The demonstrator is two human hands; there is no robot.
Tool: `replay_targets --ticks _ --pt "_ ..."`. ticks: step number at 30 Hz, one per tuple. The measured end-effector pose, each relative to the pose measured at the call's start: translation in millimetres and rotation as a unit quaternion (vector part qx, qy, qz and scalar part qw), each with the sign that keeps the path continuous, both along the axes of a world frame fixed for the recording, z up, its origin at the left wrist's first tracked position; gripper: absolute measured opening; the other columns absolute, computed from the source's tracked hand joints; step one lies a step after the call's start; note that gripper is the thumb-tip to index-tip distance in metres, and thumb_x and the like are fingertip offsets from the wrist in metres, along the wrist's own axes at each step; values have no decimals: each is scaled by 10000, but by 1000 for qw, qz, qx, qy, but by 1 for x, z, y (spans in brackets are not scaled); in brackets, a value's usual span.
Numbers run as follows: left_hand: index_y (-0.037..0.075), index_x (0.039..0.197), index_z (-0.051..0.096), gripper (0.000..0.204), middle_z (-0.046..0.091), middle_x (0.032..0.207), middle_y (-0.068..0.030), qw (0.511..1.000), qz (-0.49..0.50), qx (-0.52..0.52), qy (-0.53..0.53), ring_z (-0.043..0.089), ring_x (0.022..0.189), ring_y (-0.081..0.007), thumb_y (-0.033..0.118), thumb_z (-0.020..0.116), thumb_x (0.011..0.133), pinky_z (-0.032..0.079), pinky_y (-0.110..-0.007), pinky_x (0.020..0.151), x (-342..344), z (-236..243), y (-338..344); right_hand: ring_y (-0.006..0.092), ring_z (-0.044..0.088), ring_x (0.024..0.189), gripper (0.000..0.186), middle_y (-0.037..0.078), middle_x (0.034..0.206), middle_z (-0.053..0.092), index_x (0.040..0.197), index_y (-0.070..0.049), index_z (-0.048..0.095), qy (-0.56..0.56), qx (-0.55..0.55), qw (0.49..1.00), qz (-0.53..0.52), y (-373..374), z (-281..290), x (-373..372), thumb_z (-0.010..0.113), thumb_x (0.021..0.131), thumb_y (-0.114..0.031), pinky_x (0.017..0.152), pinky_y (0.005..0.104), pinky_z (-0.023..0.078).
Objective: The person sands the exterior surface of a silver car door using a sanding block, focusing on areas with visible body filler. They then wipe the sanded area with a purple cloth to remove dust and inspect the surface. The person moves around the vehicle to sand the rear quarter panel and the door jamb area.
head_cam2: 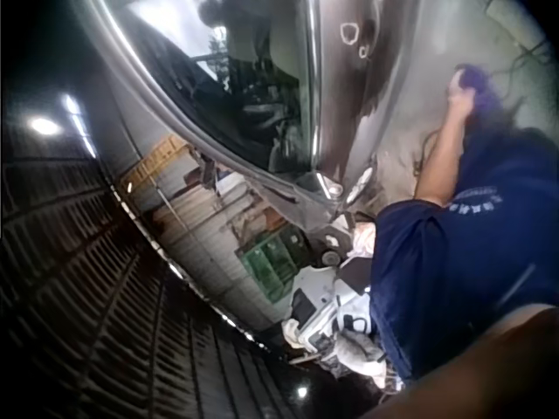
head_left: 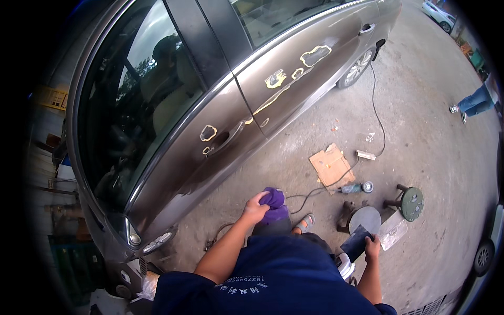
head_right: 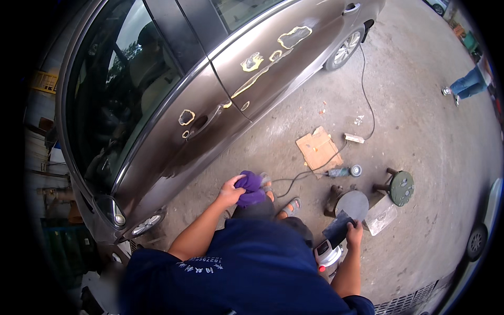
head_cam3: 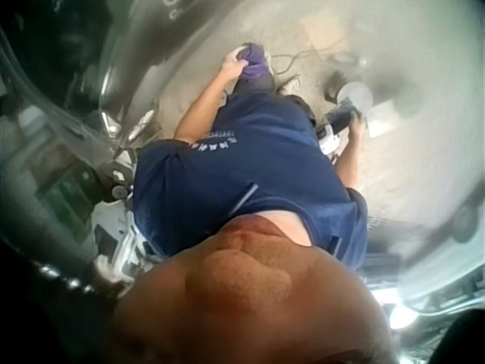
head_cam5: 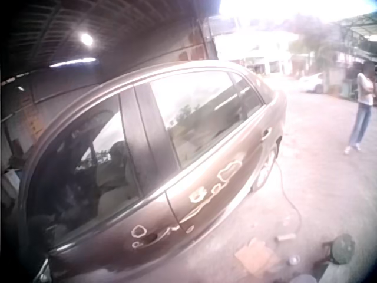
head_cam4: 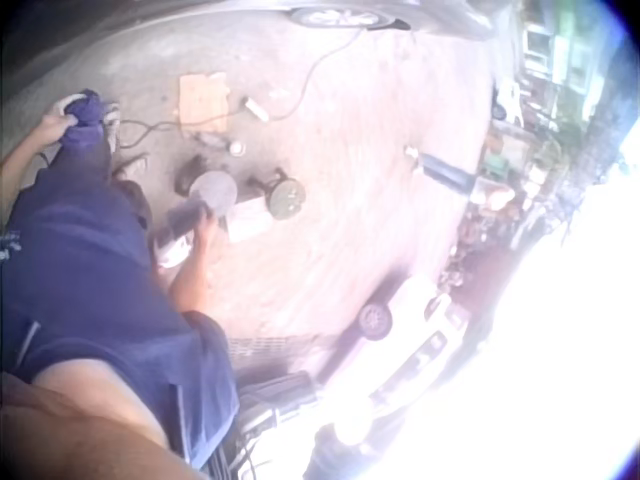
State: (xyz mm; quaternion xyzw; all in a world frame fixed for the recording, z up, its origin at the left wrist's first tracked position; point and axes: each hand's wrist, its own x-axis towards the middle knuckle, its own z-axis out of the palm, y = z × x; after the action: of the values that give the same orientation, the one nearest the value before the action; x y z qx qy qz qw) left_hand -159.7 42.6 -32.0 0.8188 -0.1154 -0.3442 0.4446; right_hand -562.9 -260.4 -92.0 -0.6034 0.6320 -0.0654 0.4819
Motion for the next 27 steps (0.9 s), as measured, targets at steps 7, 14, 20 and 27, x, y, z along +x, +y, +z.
replay_targets --ticks 7,14,20,27 --pt "19 1271 567 497 674 1120 -163 991 -84 -99 30 649 1037 -211 88 619 782 482 -318 940 11 -10 -74 173 586 860 252 95 943 652 1054 43 616 -70 38 996 -41 -25 0 21 612 849 -104 798 308 463" --pt "-19 1263 555 453 668 1127 -125 976 -142 -125 104 634 1029 -180 93 641 834 482 -313 941 56 -9 -137 173 593 850 241 96 932 654 1046 47 614 0 -4 993 -121 -30 8 20 618 856 -102 779 307 468" --pt "-32 1243 562 403 663 1122 -96 967 -110 -158 166 625 996 -152 126 659 886 491 -306 911 85 -16 -175 180 607 825 229 101 927 660 1054 32 619 -47 0 985 -165 -27 19 16 618 859 -88 772 308 481" --pt "-3 1175 593 308 668 1076 -87 958 -6 -196 211 655 925 -164 130 636 900 540 -311 827 81 18 -212 181 613 818 268 99 901 665 1048 33 630 2 12 978 -207 -28 -7 -27 654 836 -130 757 319 489"
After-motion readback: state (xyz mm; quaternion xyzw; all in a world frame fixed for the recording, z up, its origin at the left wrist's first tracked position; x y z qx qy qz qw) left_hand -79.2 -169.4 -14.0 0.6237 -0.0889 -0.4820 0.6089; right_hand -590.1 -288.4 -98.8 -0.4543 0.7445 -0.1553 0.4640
